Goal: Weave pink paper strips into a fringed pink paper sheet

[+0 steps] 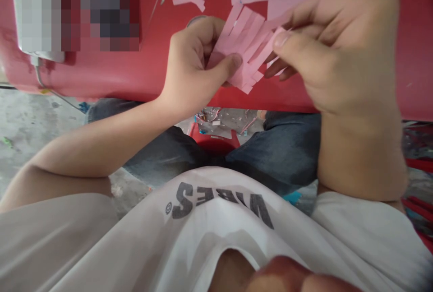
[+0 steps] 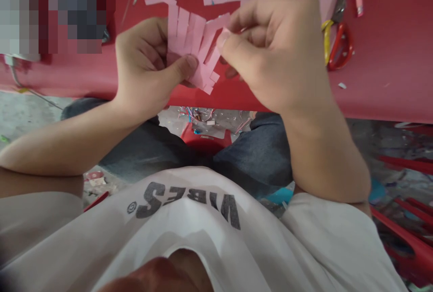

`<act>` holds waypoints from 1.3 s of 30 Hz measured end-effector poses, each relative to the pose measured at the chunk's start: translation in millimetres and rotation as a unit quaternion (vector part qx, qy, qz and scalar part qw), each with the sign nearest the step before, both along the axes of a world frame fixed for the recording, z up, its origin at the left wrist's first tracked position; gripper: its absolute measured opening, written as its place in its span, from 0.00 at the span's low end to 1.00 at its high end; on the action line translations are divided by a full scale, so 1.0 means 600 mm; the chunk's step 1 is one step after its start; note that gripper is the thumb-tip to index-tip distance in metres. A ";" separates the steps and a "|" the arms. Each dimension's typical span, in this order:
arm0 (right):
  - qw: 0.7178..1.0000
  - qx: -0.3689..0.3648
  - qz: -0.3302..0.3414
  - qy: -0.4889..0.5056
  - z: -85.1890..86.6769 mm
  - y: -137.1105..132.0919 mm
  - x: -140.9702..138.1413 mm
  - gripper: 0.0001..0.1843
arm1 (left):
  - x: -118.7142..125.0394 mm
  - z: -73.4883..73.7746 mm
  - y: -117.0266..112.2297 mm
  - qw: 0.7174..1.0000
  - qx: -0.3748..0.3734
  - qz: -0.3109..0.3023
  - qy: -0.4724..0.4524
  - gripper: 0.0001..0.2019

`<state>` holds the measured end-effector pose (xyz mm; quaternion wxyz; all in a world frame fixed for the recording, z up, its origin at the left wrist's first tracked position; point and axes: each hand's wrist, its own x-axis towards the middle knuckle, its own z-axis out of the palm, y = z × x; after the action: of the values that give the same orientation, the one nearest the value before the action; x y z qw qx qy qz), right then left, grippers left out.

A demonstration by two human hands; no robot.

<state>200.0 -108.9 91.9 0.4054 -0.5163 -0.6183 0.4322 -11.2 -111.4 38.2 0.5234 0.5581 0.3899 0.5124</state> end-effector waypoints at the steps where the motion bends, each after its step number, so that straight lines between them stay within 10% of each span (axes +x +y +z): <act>1: 1.000 0.005 0.000 0.000 -0.006 -0.001 -0.006 0.07 | 0.001 0.001 -0.001 1.000 -0.004 0.006 0.003 0.08; 15: 0.987 0.120 -0.010 -0.104 -0.012 -0.014 -0.031 0.05 | 0.011 0.007 -0.015 0.974 -0.203 -0.052 -0.083 0.14; 39: 0.982 0.180 -0.038 -0.035 -0.014 -0.039 -0.034 0.14 | 0.014 0.021 -0.027 0.992 -0.093 -0.032 -0.073 0.08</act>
<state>179.4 -132.3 83.3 0.4862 -0.4728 -0.6794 0.2800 -3.1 -127.8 50.7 0.6161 0.4800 0.3785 0.4968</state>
